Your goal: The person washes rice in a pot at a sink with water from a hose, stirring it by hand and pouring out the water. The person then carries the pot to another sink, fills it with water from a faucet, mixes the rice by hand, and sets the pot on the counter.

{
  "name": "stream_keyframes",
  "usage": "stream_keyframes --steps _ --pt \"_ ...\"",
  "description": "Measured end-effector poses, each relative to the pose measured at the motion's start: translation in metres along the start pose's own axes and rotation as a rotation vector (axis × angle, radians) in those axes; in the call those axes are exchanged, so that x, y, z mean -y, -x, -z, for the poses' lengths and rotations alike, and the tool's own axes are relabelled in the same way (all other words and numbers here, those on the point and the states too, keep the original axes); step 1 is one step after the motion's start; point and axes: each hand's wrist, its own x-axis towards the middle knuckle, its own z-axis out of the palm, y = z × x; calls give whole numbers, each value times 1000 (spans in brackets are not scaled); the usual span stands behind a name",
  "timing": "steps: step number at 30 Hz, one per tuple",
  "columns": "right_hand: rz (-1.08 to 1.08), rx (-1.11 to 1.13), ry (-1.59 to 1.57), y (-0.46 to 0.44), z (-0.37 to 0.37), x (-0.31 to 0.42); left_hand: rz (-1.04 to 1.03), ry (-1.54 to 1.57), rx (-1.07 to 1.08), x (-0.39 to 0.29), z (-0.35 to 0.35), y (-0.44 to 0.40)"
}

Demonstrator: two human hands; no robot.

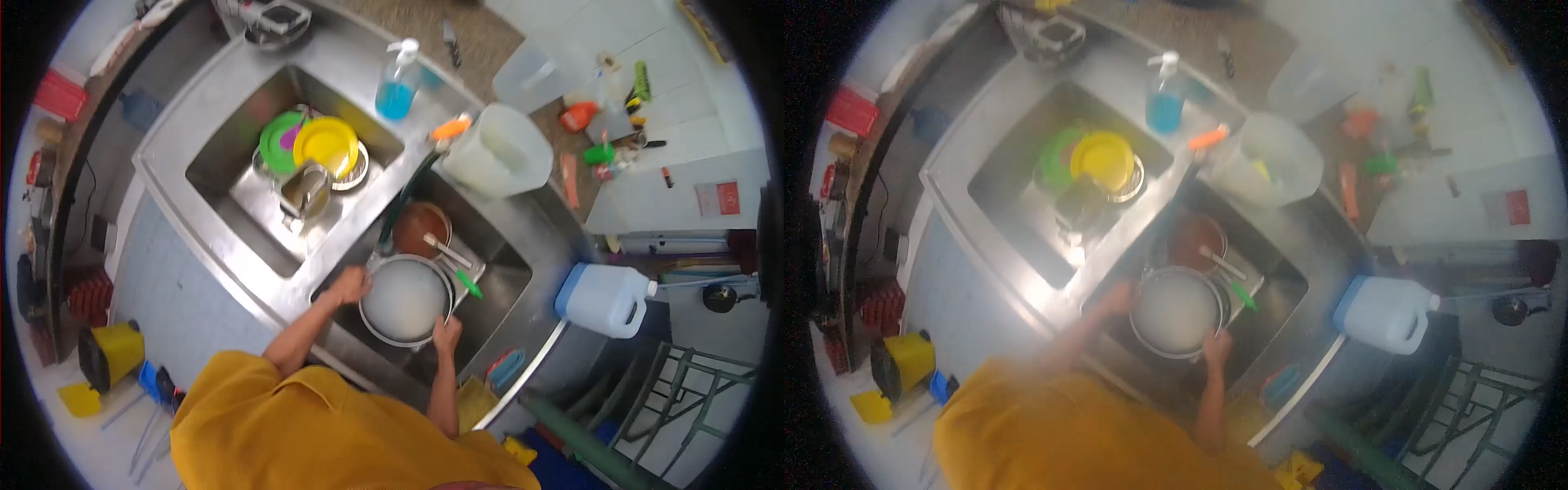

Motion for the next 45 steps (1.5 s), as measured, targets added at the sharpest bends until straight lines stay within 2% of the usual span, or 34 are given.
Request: stream_keyframes --steps 4,6,9,12,15,18,20,24,27,30,33,35,36,38,42,45 --pt "-121 62 -125 4 32 57 -5 26 105 -6 2 -8" --pt "-157 65 -175 6 34 52 73 29 145 -30 21 -7" --pt "-181 60 -178 8 35 39 65 1 207 -5 -2 -14" --pt "-142 57 -67 8 37 36 112 19 274 -8 -2 -11" --pt "-197 68 -118 13 42 39 123 -26 238 -8 -7 -6" --pt "-177 86 8 17 46 36 51 -11 206 9 -25 -5" --pt "-294 112 -206 20 49 41 75 -12 244 6 -23 -6" --pt "-259 93 -250 27 47 25 137 1 339 -17 -2 -6" --pt "-275 106 -95 26 55 25 167 5 414 -18 -3 -9" --pt "-268 130 -114 26 62 39 144 -30 358 1 -27 -10" --pt "-243 85 -170 25 65 51 207 6 402 -18 -10 -10" --pt "-374 150 -260 26 69 54 213 0 411 -27 -4 -11" --pt "-375 151 -258 26 70 52 219 -5 419 -29 -3 -11" --pt "-239 143 -224 25 70 44 191 -8 401 -23 -10 -9" --pt "-255 135 -208 26 71 39 204 -25 409 -32 -2 -8" --pt "-302 129 -78 28 76 50 227 -27 424 -41 5 -6"
